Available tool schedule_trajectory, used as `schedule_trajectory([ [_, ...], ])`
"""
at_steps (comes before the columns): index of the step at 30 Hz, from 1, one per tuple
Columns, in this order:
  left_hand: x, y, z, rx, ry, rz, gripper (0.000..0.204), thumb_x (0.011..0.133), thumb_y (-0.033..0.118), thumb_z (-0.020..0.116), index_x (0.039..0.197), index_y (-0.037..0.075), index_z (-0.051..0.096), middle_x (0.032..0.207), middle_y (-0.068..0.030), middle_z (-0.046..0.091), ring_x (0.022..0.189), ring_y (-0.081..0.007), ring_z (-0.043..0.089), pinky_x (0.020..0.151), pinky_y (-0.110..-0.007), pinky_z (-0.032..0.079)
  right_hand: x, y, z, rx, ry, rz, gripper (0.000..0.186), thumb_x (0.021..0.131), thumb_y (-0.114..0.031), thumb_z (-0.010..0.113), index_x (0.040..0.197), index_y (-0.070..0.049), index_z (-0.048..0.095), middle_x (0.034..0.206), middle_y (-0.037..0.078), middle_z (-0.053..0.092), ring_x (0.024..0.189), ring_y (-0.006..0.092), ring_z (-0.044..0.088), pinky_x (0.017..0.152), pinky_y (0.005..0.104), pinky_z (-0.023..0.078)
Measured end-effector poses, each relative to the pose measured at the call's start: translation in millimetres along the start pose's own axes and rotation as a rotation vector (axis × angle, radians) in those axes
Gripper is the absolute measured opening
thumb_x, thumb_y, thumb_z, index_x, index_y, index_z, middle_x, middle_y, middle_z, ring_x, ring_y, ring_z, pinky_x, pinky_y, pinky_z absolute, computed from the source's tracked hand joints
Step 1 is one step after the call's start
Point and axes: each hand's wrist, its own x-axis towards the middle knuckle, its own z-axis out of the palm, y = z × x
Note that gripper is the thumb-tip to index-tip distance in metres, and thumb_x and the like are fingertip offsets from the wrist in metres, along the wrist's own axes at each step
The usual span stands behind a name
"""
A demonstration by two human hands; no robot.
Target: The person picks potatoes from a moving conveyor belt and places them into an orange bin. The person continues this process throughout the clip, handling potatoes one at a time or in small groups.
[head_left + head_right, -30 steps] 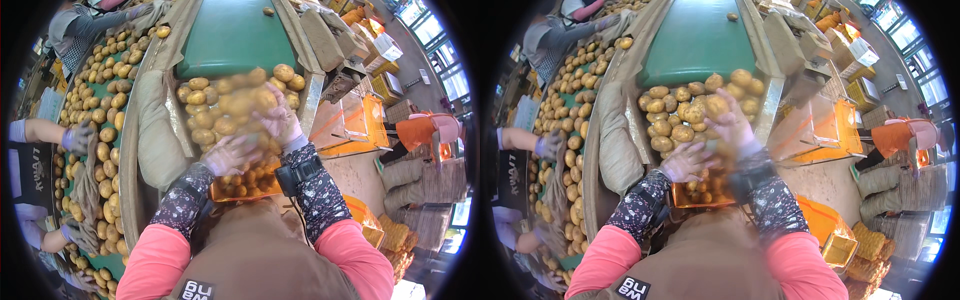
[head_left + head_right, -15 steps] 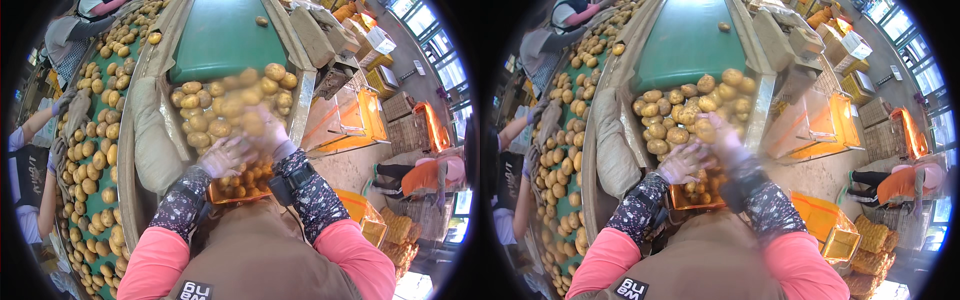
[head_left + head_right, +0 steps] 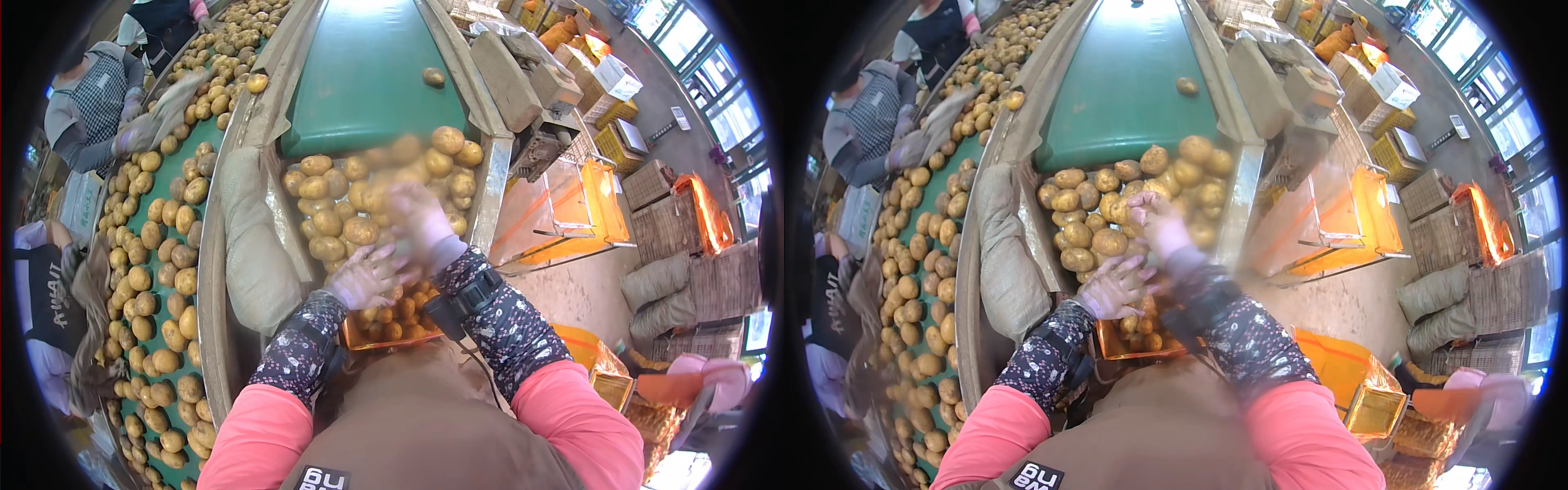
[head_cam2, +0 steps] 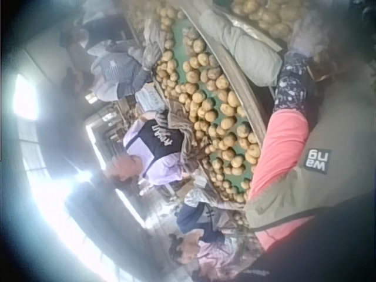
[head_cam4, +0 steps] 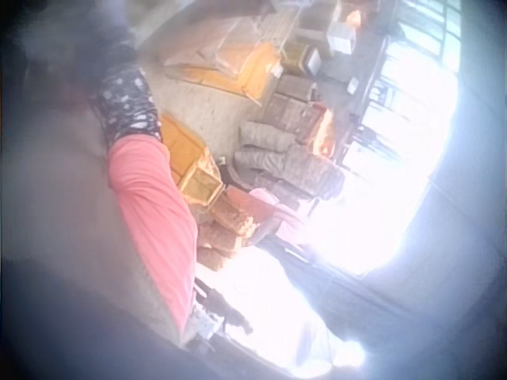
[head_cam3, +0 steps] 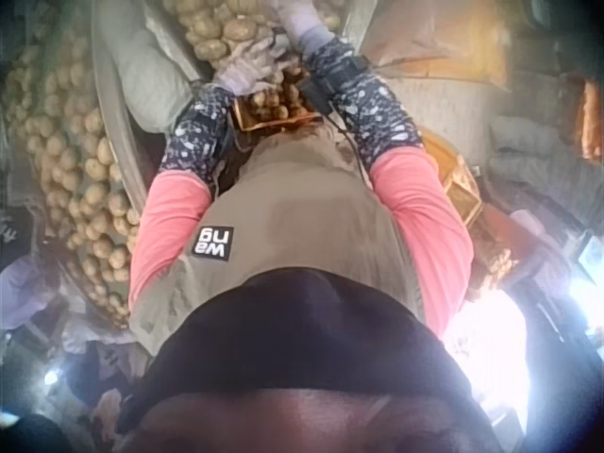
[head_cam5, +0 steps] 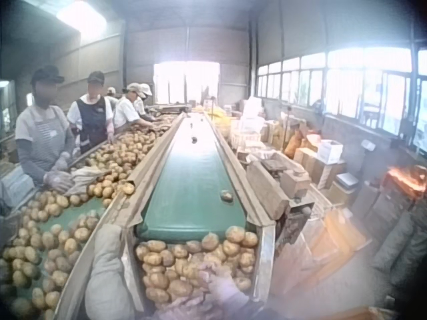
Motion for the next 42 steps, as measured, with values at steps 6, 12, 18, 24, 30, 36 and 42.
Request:
schedule_trajectory([
  [6, 1.3, 1.1, -5.7, 0.004, -0.086, -0.024, 0.070, 0.086, 0.061, 0.061, 0.149, 0.033, 0.046, 0.157, 0.0001, 0.040, 0.149, -0.0269, 0.028, 0.119, -0.052, 0.024, 11.1, 0.8, 17.6, -0.141, 0.005, -0.366, 0.031, 0.093, -0.009, 0.063, 0.124, -0.007, 0.059, 0.119, 0.007, 0.060, 0.110, 0.0190, 0.056, 0.091, 0.0341, 0.051],
  [12, 4.3, 4.1, -13.0, -0.019, -0.178, -0.053, 0.073, 0.088, 0.059, 0.060, 0.154, 0.036, 0.038, 0.159, 0.0012, 0.038, 0.151, -0.0262, 0.026, 0.121, -0.051, 0.022, 42.3, -13.2, 20.7, -0.288, -0.088, -0.732, 0.055, 0.090, -0.004, 0.061, 0.143, 0.002, 0.046, 0.139, 0.019, 0.055, 0.134, 0.0273, 0.049, 0.114, 0.0343, 0.038],
  [18, 3.4, 3.6, -8.4, 0.064, -0.137, -0.028, 0.074, 0.085, 0.064, 0.059, 0.152, 0.039, 0.040, 0.157, 0.0021, 0.041, 0.149, -0.0270, 0.029, 0.119, -0.053, 0.025, 102.3, -94.3, -38.9, -1.185, 0.550, -0.807, 0.063, 0.085, -0.014, 0.064, 0.144, -0.002, 0.047, 0.140, 0.024, 0.054, 0.136, 0.0364, 0.047, 0.114, 0.0444, 0.039],
  [24, 2.8, 1.2, -4.8, 0.002, -0.130, -0.031, 0.075, 0.084, 0.063, 0.061, 0.151, 0.036, 0.041, 0.156, 0.0013, 0.041, 0.149, -0.0287, 0.028, 0.119, -0.054, 0.025, 123.9, -113.5, -70.0, -1.308, 0.249, -0.347, 0.049, 0.091, -0.025, 0.060, 0.138, -0.012, 0.057, 0.139, 0.022, 0.058, 0.130, 0.0325, 0.055, 0.112, 0.0402, 0.042],
  [30, 3.4, 0.3, -9.8, -0.021, -0.176, -0.034, 0.075, 0.084, 0.060, 0.061, 0.152, 0.036, 0.040, 0.157, 0.0005, 0.040, 0.150, -0.0297, 0.027, 0.119, -0.055, 0.024, 127.6, -110.2, -65.8, -0.472, 0.068, -0.374, 0.047, 0.097, -0.026, 0.056, 0.142, -0.012, 0.053, 0.125, 0.011, 0.064, 0.108, 0.0237, 0.064, 0.088, 0.0353, 0.055],
  [36, 3.7, 0.2, -12.9, -0.002, -0.178, -0.016, 0.075, 0.085, 0.059, 0.062, 0.153, 0.035, 0.039, 0.157, -0.0001, 0.039, 0.150, -0.0302, 0.027, 0.119, -0.054, 0.024, 80.0, -86.5, -57.0, 0.585, -0.499, -0.250, 0.045, 0.103, -0.028, 0.049, 0.146, -0.014, 0.048, 0.123, 0.012, 0.063, 0.102, 0.0267, 0.063, 0.080, 0.0355, 0.056],
  [42, 4.3, 1.4, -17.0, -0.066, -0.197, -0.043, 0.075, 0.087, 0.060, 0.060, 0.154, 0.037, 0.037, 0.158, 0.0000, 0.039, 0.149, -0.0282, 0.029, 0.119, -0.054, 0.023, 42.9, -60.3, -42.6, 0.813, -0.742, -0.123, 0.045, 0.103, -0.025, 0.053, 0.143, -0.006, 0.050, 0.129, 0.014, 0.062, 0.104, 0.0252, 0.063, 0.081, 0.0337, 0.056],
])
